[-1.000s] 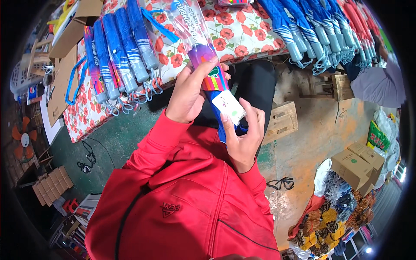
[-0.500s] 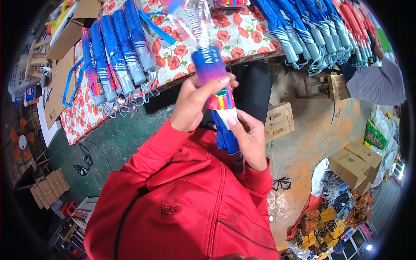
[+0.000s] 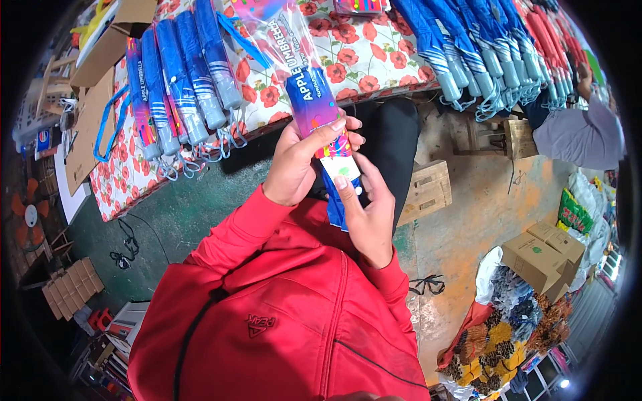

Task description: Packing umbrellas into plastic sleeves and applying labels at a workstation.

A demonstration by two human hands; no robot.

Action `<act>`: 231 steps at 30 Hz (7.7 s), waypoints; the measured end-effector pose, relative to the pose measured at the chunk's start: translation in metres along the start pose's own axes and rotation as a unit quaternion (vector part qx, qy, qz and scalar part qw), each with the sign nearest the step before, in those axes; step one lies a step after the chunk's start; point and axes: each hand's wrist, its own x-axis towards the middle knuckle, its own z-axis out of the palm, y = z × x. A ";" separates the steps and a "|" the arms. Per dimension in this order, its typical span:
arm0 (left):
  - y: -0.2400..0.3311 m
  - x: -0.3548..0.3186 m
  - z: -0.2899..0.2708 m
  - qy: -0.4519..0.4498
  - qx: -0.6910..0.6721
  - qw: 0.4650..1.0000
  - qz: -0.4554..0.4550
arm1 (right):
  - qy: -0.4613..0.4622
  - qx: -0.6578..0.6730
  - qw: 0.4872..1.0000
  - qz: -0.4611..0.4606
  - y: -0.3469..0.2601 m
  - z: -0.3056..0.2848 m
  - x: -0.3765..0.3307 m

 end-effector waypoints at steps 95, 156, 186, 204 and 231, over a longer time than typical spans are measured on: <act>0.014 -0.029 0.020 0.064 0.007 0.996 0.068 | -0.249 0.220 0.939 0.093 -0.018 -0.046 -0.037; 0.071 0.273 0.019 0.142 0.338 0.925 0.098 | -0.144 -0.070 0.987 -0.016 0.031 -0.052 0.017; 0.105 0.238 0.029 0.256 0.627 0.601 0.425 | -0.052 -0.069 0.993 -0.083 0.040 -0.047 0.026; 0.109 0.154 0.003 -0.024 0.360 0.931 0.052 | 0.255 -0.290 0.900 -0.202 0.037 -0.071 0.150; 0.160 0.025 0.003 -0.001 0.194 0.936 0.294 | 0.084 -0.002 0.996 0.027 0.011 -0.042 -0.054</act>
